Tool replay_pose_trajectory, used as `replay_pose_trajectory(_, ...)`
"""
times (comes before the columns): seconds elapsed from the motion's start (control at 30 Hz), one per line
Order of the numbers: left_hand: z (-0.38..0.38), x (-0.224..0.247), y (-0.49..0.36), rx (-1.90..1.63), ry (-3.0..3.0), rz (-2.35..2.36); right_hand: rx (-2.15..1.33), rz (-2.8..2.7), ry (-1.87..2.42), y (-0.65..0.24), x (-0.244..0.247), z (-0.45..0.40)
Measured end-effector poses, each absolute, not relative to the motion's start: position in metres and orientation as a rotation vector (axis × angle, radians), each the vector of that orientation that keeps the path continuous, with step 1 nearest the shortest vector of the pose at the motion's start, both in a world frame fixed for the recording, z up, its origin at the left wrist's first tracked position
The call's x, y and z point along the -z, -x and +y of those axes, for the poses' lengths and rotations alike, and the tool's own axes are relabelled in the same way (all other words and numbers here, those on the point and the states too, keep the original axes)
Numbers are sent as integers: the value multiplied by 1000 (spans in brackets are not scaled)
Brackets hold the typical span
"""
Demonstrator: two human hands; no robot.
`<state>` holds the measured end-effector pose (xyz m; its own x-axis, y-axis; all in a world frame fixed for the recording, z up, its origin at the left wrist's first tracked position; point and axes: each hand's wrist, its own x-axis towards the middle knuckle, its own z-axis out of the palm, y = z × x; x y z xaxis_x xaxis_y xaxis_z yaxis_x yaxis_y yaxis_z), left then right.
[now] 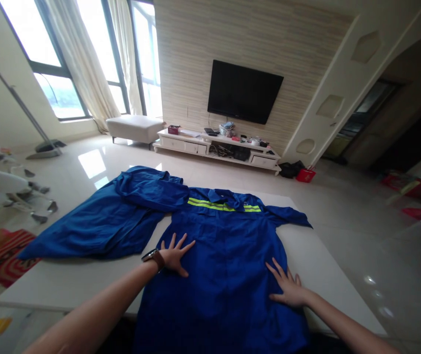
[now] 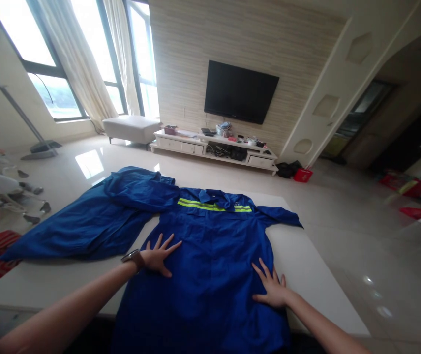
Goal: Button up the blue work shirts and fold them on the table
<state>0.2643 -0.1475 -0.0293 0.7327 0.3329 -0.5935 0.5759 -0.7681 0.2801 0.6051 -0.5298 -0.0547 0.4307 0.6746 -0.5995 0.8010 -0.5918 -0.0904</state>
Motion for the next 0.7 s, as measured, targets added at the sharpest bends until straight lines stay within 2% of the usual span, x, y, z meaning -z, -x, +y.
replay_pose_trajectory(0.3,-100,35,-262,460,-2499,769,808,1279,-2498,-607,55,-488)
replay_pose_trajectory(0.5,-117,23,-278,71,-2673,968,648,1215,-2592,-597,44,-443)
replay_pose_trajectory(0.6,-148,14,-289,210,-2602,800,508,1215,-2640,-560,23,-420)
replay_pose_trajectory(0.7,-184,5,-293,362,-2587,595,364,1656,-2630,-502,3,-406)
